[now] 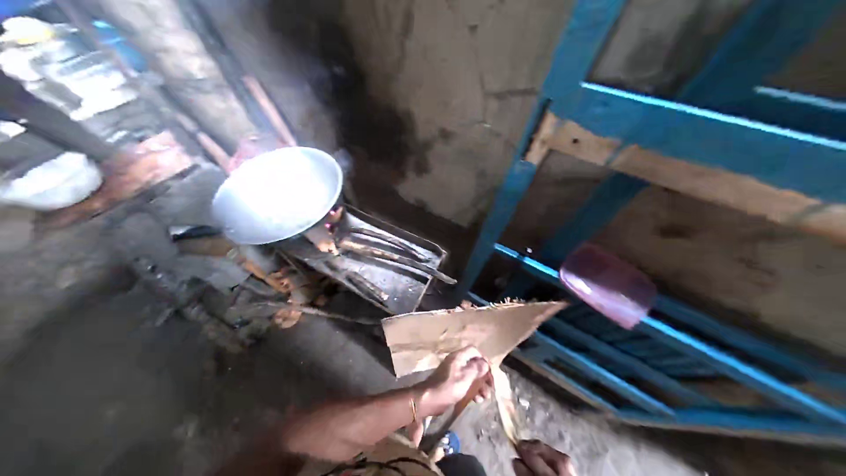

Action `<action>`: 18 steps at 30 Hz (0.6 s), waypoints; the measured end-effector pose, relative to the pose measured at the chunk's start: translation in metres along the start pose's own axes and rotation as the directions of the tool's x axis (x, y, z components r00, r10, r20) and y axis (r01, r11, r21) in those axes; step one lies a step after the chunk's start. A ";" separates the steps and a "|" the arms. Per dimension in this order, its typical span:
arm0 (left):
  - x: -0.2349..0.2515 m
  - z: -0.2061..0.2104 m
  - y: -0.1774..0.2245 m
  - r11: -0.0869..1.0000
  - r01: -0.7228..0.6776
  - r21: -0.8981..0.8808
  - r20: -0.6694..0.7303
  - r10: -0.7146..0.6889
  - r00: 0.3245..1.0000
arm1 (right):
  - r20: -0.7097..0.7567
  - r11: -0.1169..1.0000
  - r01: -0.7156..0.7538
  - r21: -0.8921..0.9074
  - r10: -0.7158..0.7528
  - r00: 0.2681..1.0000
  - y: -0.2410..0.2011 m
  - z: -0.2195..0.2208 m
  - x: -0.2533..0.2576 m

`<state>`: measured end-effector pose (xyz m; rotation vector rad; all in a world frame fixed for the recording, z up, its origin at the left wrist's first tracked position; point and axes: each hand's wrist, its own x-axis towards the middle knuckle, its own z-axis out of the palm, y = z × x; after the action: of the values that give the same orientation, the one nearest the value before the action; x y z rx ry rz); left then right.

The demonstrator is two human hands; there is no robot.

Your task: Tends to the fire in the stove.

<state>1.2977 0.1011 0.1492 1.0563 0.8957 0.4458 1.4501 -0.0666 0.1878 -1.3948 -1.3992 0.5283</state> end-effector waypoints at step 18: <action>-0.004 -0.013 0.070 0.589 -0.457 -0.666 -0.673 -0.211 0.709 | 0.410 0.940 0.206 0.273 -0.307 0.859 0.068 0.041 0.105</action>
<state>1.2906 0.1369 0.2104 0.0270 1.0955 1.3286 1.4681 0.0589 0.1517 -0.9142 -1.8038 0.8359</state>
